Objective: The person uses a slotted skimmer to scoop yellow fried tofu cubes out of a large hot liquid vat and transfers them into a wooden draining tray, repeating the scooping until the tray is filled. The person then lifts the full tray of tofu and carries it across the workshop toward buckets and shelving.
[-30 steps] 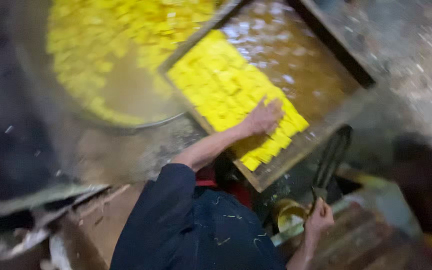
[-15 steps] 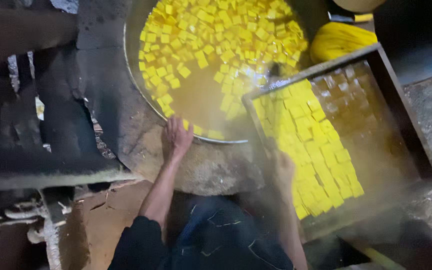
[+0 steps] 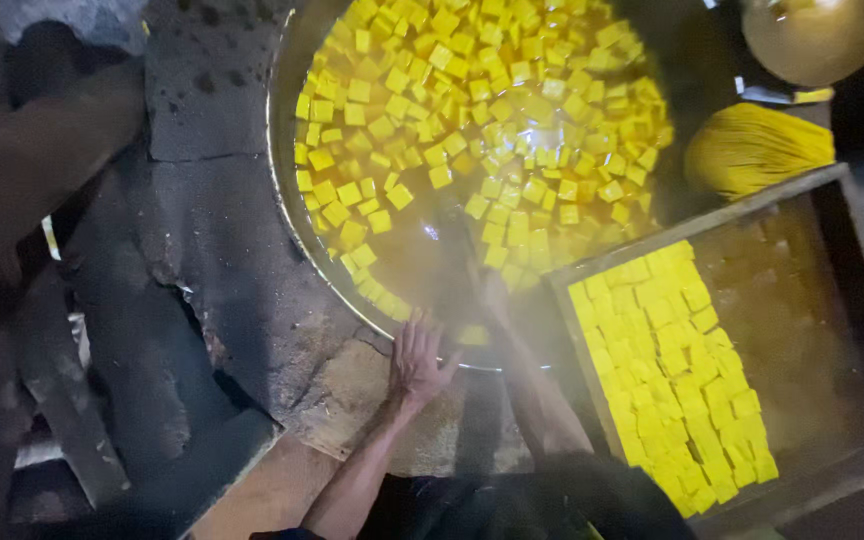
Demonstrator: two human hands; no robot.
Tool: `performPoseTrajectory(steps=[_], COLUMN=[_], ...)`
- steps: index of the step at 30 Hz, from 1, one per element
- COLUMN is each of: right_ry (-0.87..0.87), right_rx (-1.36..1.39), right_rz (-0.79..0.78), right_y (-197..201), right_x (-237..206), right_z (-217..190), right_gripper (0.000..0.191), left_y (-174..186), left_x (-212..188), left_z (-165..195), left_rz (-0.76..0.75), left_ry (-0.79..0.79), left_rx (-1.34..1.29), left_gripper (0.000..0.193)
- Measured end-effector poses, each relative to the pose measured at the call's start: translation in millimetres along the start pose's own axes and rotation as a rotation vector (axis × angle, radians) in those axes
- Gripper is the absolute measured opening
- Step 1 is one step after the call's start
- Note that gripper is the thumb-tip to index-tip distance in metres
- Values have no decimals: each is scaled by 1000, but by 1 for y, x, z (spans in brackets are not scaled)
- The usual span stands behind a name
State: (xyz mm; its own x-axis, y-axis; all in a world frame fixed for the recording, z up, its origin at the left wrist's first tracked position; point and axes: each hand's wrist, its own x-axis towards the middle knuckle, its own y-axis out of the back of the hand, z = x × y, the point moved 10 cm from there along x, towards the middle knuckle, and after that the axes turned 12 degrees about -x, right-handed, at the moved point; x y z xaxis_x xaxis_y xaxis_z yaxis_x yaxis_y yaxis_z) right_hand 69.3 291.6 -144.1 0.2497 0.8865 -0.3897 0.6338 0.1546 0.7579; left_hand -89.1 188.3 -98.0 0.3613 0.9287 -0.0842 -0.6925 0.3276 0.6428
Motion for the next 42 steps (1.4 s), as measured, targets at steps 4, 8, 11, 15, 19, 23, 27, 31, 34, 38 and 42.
performPoseTrajectory(steps=[4,8,11,15,19,23,27,31,34,38,42], right_ry=[84,-67,-3,-304,453,269,98,168,178,149,7], right_rx=[-29,111,-6,268,-549,-312,-230,-240,-234,202,577], right_rz=[212,135,253,-68,33,-54,-78,-10,-6,-53,-102], right_y=[5,-8,5,-18,-5,-12,-28,-30,-30,-23,2], right_x=[36,42,10,-58,-76,-40,5,37,43,26,-19], right_z=[-32,-27,-20,46,4,12,-8,-49,-63,-62,-20], right_gripper=[48,48,44,38,50,44,40,42,52,49,42], left_y=[-5,-18,-20,-26,-25,-20,-11,-7,-9,-12,-17], left_x=[-2,-4,-6,-11,-14,-13,-8,-4,-4,-6,-16], left_z=[-9,-26,-32,-35,-29,-25,-16,-10,-11,-9,-13], left_rz=[-30,-106,-75,-74,-42,-13,15,16,-10,-10,-8], left_ry=[30,111,112,98,29,40,20,27,63,83,123], left_rx=[-7,-8,-42,-18,-29,-54,-69,-39,-28,24,56], left_gripper=[73,76,74,63,62,62,59,59,64,60,62])
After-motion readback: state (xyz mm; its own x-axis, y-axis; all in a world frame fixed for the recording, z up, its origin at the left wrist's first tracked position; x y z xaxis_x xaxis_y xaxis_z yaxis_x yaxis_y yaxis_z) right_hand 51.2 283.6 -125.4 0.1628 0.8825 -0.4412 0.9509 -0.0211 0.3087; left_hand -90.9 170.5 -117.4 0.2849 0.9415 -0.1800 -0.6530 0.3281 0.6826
